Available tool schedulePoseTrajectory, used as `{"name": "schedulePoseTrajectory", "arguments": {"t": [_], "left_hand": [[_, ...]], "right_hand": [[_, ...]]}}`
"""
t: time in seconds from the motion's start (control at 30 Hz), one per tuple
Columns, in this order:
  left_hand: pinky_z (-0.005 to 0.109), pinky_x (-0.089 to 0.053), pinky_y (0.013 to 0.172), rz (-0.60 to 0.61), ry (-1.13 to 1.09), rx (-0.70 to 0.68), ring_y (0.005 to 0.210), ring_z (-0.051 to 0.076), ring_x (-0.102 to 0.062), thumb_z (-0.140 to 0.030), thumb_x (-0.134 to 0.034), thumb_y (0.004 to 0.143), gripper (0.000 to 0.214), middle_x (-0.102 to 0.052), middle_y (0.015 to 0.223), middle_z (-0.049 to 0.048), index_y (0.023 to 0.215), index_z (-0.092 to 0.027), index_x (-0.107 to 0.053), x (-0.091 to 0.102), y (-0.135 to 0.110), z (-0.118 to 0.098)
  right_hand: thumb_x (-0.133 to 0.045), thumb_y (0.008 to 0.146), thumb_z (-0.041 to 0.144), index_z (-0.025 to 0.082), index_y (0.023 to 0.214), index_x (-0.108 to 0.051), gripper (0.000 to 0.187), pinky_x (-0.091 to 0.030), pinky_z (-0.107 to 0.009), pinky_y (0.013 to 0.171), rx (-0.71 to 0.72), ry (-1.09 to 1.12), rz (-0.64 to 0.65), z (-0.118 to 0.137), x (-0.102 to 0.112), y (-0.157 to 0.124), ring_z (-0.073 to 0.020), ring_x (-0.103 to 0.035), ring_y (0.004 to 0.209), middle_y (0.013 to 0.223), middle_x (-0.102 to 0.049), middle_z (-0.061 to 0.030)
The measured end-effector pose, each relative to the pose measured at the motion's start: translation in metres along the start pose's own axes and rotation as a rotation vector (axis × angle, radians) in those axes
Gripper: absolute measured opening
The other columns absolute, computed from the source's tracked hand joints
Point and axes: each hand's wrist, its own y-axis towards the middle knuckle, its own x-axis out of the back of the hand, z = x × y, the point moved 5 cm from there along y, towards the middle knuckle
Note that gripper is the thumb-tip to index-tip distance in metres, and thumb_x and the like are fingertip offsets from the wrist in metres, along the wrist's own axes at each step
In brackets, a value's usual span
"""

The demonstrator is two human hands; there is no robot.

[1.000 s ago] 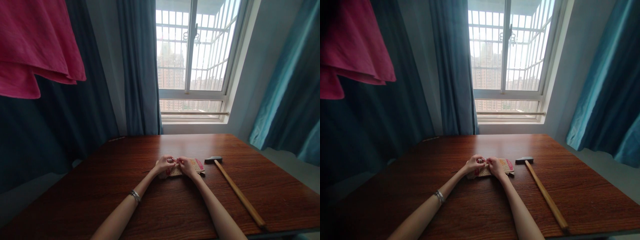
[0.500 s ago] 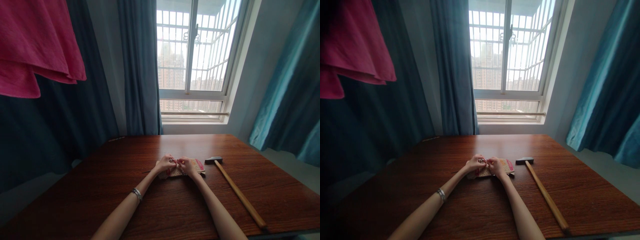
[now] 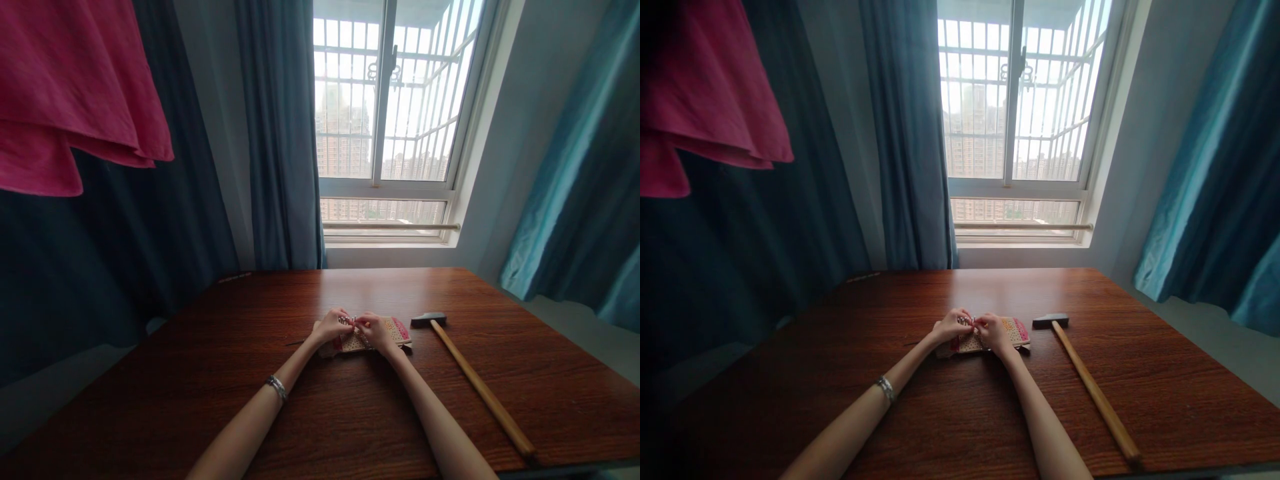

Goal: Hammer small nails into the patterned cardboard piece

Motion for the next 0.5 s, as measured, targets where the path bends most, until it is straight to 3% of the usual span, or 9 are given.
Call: {"name": "schedulePoseTrajectory", "arguments": {"t": [0.5], "left_hand": [[0.023,-0.044,0.071,-0.025,0.033,0.016,0.076,0.015,-0.056,-0.028,-0.06,0.062,0.016,-0.063,0.08,0.0032,0.068,-0.014,-0.067,-0.0002,-0.0021,-0.0019]], "right_hand": [[-0.053,0.075,0.024,0.019,0.08,-0.07,0.018,-0.044,-0.023,0.066,-0.036,0.041,0.002,0.0013,0.0015,-0.0015,-0.0136,-0.058,0.069,0.076,-0.066,-0.0042]]}}
